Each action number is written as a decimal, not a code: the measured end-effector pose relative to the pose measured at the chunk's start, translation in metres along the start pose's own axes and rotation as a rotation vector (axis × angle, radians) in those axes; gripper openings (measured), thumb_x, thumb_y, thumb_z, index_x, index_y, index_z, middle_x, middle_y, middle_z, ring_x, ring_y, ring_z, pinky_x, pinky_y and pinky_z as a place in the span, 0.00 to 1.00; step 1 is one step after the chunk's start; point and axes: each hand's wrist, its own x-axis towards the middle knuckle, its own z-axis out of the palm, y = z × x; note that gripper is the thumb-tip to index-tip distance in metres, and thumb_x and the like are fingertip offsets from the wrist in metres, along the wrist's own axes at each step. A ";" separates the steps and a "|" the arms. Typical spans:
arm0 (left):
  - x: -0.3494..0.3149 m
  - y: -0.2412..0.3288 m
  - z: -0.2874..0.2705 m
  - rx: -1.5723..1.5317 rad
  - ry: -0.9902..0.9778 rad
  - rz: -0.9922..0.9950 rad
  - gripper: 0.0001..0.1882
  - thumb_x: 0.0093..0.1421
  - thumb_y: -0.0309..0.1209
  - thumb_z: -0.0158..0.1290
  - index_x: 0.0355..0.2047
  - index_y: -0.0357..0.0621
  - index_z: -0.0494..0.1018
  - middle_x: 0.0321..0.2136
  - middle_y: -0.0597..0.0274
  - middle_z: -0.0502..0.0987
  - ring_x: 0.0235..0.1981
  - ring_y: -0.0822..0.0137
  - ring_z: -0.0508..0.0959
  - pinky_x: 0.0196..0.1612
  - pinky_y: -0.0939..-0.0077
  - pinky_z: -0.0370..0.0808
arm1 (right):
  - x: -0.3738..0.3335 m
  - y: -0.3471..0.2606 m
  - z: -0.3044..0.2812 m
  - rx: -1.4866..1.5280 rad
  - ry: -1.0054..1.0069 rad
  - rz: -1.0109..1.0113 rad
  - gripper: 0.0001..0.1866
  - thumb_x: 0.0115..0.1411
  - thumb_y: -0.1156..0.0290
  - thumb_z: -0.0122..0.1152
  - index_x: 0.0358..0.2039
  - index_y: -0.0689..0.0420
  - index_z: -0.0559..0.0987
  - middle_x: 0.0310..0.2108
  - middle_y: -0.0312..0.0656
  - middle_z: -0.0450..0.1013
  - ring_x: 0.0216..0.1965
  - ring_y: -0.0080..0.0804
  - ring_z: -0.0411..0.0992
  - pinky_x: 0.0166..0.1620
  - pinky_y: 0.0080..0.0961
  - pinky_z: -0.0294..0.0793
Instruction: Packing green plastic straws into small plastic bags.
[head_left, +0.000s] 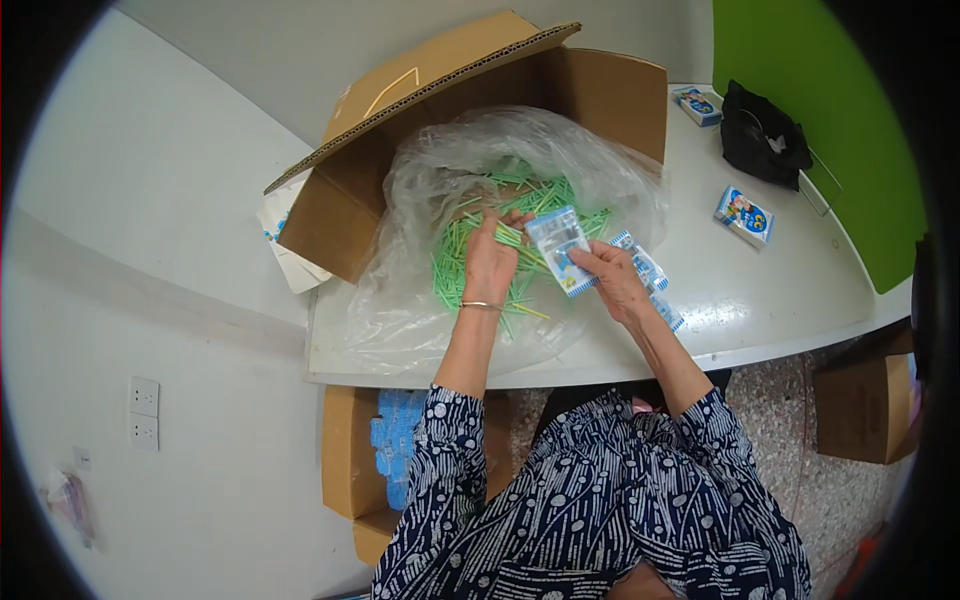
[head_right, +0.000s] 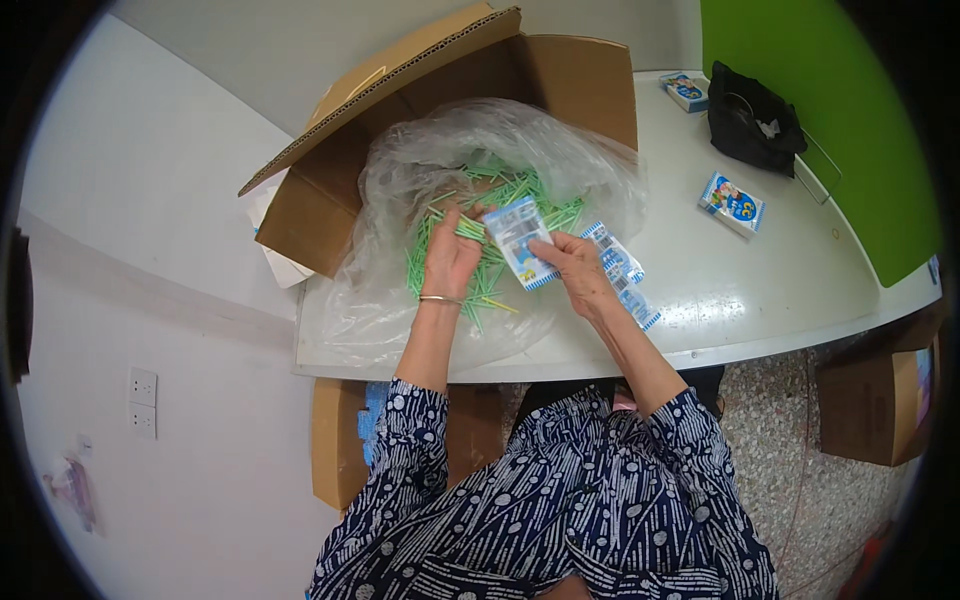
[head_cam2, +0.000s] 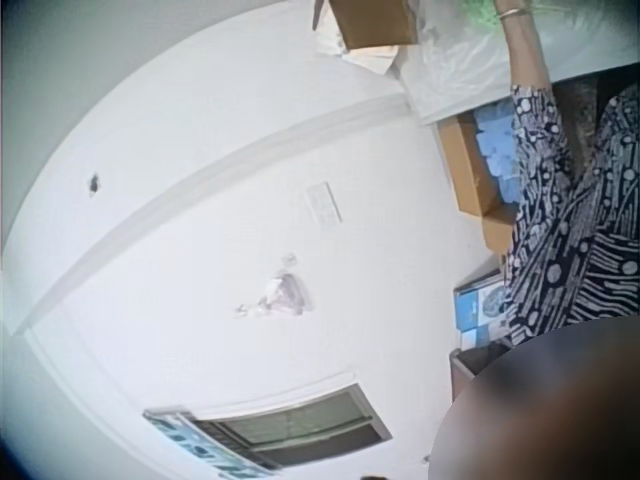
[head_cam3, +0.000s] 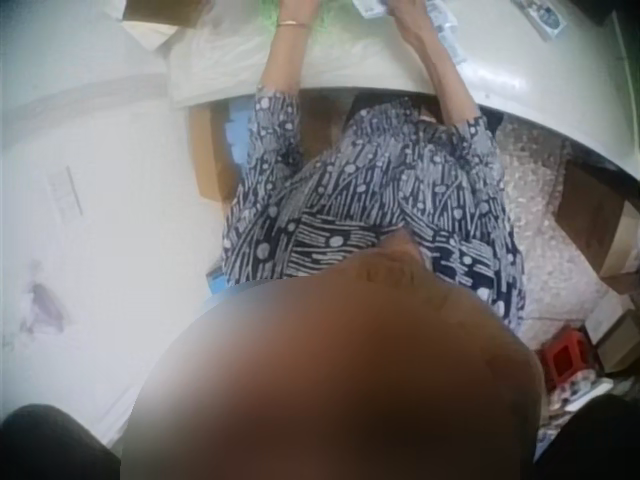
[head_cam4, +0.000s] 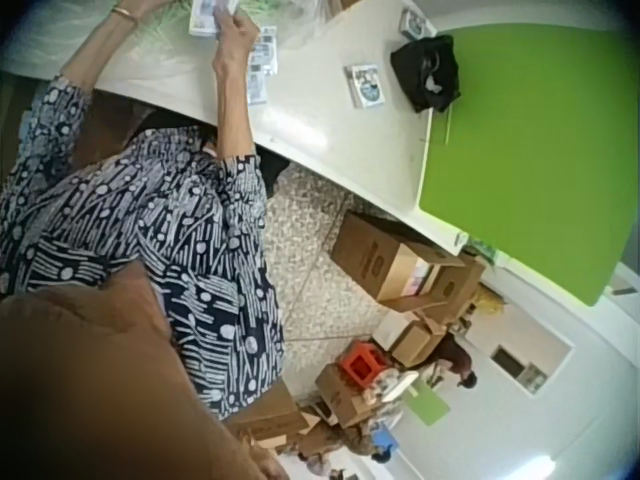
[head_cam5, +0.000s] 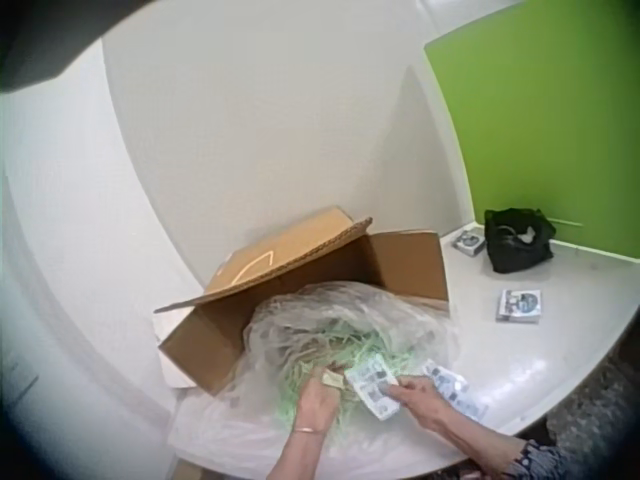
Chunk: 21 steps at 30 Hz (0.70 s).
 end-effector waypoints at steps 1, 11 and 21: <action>-0.001 0.002 0.005 0.001 -0.002 -0.005 0.12 0.65 0.36 0.45 0.37 0.38 0.67 0.33 0.52 0.74 0.37 0.56 0.76 0.44 0.61 0.74 | -0.001 0.001 -0.003 0.001 0.005 0.000 0.07 0.58 0.68 0.60 0.30 0.59 0.78 0.27 0.31 0.74 0.28 0.14 0.69 0.35 0.14 0.66; -0.045 0.014 0.078 0.310 -0.171 0.246 0.18 0.65 0.44 0.43 0.33 0.40 0.66 0.33 0.54 0.75 0.39 0.59 0.78 0.43 0.70 0.74 | -0.014 -0.019 -0.013 -0.082 -0.212 0.115 0.08 0.57 0.67 0.61 0.28 0.58 0.80 0.25 0.29 0.73 0.28 0.13 0.67 0.34 0.14 0.64; -0.068 -0.001 0.086 0.627 -0.238 0.261 0.22 0.66 0.46 0.40 0.37 0.35 0.70 0.37 0.52 0.77 0.40 0.66 0.75 0.49 0.72 0.69 | -0.022 -0.017 -0.025 -0.120 -0.220 0.106 0.09 0.57 0.67 0.61 0.29 0.60 0.81 0.27 0.29 0.74 0.29 0.14 0.67 0.35 0.14 0.64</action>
